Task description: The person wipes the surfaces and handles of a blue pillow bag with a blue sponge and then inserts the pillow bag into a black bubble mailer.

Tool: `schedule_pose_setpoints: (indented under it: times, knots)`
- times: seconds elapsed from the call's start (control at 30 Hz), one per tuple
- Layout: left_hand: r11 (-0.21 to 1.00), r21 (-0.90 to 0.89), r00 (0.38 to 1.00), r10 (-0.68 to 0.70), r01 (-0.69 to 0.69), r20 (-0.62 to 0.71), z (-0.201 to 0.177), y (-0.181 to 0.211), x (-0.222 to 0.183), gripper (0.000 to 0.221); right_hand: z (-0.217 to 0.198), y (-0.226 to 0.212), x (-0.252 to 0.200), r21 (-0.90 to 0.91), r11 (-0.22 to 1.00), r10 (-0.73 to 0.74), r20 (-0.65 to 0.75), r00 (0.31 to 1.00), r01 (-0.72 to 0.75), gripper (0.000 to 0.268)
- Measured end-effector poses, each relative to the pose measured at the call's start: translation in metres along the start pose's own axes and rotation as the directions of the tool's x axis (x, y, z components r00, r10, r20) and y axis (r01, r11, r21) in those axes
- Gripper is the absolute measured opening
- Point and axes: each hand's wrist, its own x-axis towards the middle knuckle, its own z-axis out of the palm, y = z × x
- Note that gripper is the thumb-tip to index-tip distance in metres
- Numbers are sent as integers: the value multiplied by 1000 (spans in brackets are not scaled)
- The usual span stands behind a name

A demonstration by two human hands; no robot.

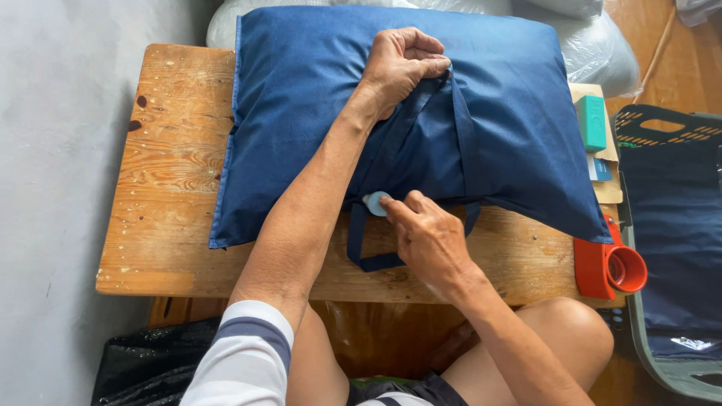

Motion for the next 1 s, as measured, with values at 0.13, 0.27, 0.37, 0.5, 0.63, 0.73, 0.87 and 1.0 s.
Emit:
schedule_pose_setpoints:
  times: [0.13, 0.27, 0.37, 0.5, 0.63, 0.73, 0.87, 1.0]
  knots:
    - [1000, 12, 1000, -21, 21, -9, 5, 5, -4, 22, 2, 3, -5, 29, 999, -36, -27, 999, 36, 41]
    - [1000, 15, 1000, -24, 24, -17, 2, 2, -1, 22, 1, -11, 24, 145, 981, -117, -81, 990, 128, 31]
    - [1000, 6, 1000, -27, 27, -6, 1, 3, -2, 22, -1, -2, 45, -37, 999, -36, -244, 969, 27, 29]
    - [1000, 20, 1000, -13, 13, -8, 0, -1, 1, 22, 12, 12, 43, 27, 998, 60, -291, 955, -55, 46]
    - [998, 36, 998, -56, 56, -12, -1, 5, -4, 21, 13, -9, 13, 205, 978, -56, 75, 996, 39, 34]
    - [999, 25, 1000, -27, 27, 1, 2, 4, -3, 22, 10, -7, 9, 321, 947, -32, 183, 983, -29, 32]
    - [999, 46, 1000, 3, -3, -1, 0, -2, -3, 21, 16, -1, 12, 295, 956, 54, -196, 979, 7, 40]
    - [994, 108, 1000, -12, 11, 7, 1, 14, -12, 19, 21, -15, -12, 287, 957, -192, 743, 641, -46, 27]
